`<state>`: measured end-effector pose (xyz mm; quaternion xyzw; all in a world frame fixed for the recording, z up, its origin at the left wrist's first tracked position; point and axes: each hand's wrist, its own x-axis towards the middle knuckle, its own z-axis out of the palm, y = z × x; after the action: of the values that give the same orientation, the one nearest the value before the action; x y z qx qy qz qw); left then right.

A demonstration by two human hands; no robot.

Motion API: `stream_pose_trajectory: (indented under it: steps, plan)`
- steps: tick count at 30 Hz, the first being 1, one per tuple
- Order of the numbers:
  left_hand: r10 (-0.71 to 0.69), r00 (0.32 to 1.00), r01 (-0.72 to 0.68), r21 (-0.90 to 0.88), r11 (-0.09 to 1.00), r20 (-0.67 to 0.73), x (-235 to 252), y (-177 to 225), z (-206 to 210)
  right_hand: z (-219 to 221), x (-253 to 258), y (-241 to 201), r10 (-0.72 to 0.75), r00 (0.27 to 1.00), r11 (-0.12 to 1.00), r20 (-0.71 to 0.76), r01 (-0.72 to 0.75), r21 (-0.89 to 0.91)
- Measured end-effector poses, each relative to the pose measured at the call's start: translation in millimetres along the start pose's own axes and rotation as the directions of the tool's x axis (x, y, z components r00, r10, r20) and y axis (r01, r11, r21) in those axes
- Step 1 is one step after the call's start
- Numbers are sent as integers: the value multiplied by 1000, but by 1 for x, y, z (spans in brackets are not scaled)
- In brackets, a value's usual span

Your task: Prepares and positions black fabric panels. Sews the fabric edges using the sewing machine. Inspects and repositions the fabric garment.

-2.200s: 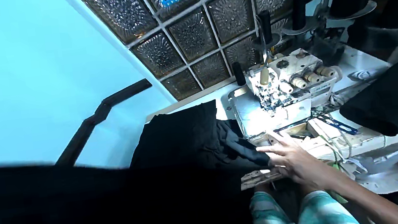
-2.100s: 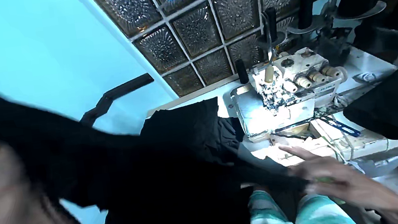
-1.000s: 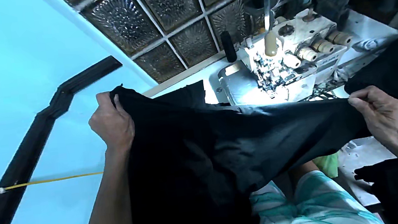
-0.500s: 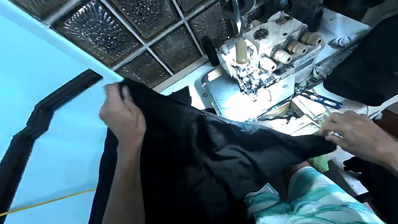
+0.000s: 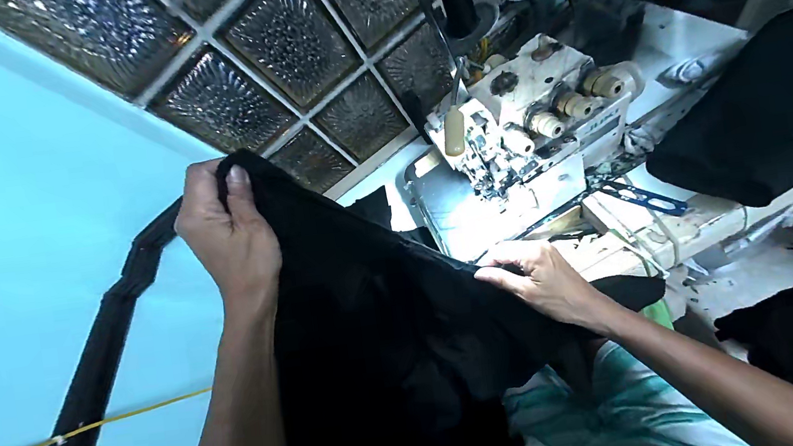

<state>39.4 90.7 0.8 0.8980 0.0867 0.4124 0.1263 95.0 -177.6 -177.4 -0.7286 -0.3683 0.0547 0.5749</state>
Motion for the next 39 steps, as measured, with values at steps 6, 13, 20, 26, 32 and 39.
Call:
stream_pose_trajectory:
  steps: [6, 13, 20, 26, 32, 39]
  plan:
    - [106, 986, -143, 318, 937, 129, 14, -15, 14, -28, 5, 8, 163, 984, 976, 76, -172, 134]
    - [168, 975, -216, 433, 875, 146, -9, -47, 72, -35, -25, 31, 13, 1000, 966, -24, -19, -257]
    - [201, 976, -219, 369, 903, 89, -27, -47, 117, -36, -46, 40, 91, 995, 989, 26, -88, -115]
    - [12, 967, -92, 307, 947, 253, -18, -33, 117, -32, -32, 46, 116, 993, 976, 10, -112, -188]
    - [-56, 906, 9, 112, 994, 421, -22, -1, 100, -20, -12, 29, 116, 993, 980, 20, -112, -167]
    - [285, 824, -149, -298, 943, 489, -83, 34, 103, -5, -4, 19, 85, 990, 989, -114, -98, -115]
